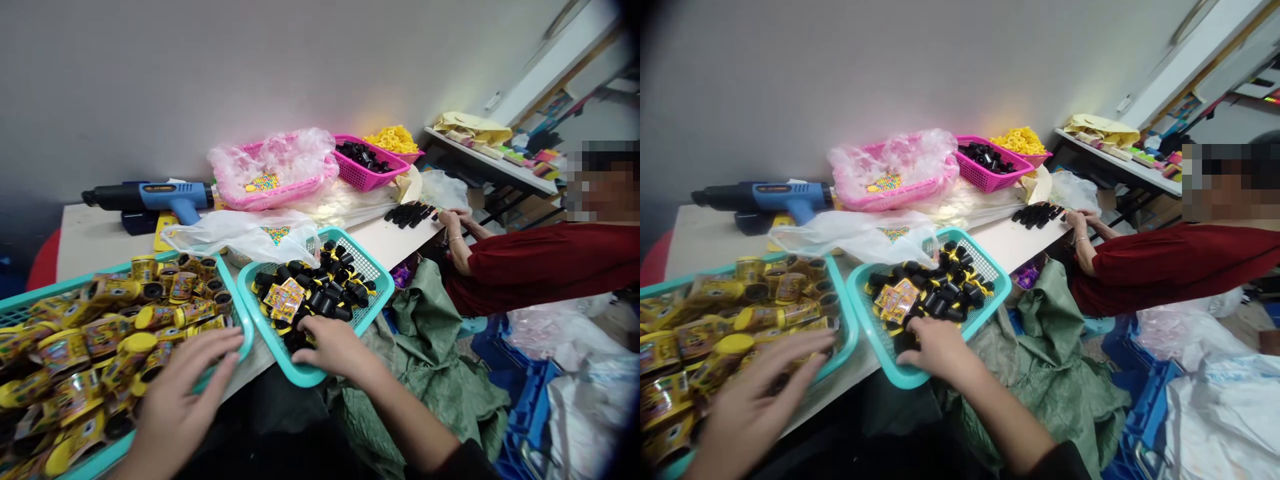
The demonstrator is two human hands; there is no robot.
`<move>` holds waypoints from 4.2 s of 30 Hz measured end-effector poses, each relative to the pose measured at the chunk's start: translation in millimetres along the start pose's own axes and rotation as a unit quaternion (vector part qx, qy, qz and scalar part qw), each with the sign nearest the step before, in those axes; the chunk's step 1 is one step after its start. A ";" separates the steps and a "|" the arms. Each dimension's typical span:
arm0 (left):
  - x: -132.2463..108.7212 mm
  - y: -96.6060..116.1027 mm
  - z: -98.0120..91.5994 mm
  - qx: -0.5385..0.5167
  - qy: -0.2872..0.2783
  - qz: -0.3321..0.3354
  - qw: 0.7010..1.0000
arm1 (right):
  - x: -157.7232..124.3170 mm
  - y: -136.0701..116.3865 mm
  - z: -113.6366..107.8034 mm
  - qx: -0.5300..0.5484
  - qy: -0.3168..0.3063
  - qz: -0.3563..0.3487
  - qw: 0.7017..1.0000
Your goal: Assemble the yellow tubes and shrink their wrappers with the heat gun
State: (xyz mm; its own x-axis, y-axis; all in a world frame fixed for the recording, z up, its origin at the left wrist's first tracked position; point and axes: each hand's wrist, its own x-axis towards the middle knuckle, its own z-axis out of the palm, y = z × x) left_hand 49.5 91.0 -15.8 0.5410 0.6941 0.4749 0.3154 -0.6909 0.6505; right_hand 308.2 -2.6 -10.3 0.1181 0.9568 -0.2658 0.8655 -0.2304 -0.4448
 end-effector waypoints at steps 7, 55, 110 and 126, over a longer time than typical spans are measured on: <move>7.2 14.7 63.8 0.078 -0.205 0.115 0.969 | -11.7 20.7 -14.4 -0.016 0.024 0.021 0.999; 70.9 2.1 122.1 0.226 -0.239 0.166 0.930 | 33.4 134.7 -84.5 0.005 0.102 -0.083 0.991; 60.0 20.4 107.6 0.141 -0.289 0.070 0.944 | 148.6 71.9 -60.7 -0.029 0.028 -0.077 0.996; 60.5 6.6 66.9 0.247 -0.147 -0.016 0.958 | 101.0 39.9 -62.1 0.164 0.169 0.026 0.971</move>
State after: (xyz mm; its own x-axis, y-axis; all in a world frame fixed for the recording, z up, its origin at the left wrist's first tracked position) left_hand 136.5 114.8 -22.5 0.6974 0.6803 0.2254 0.6270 -0.7316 0.2678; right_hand 384.9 95.8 -1.8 0.3596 0.9328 -0.0237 0.6584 -0.2716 -0.7020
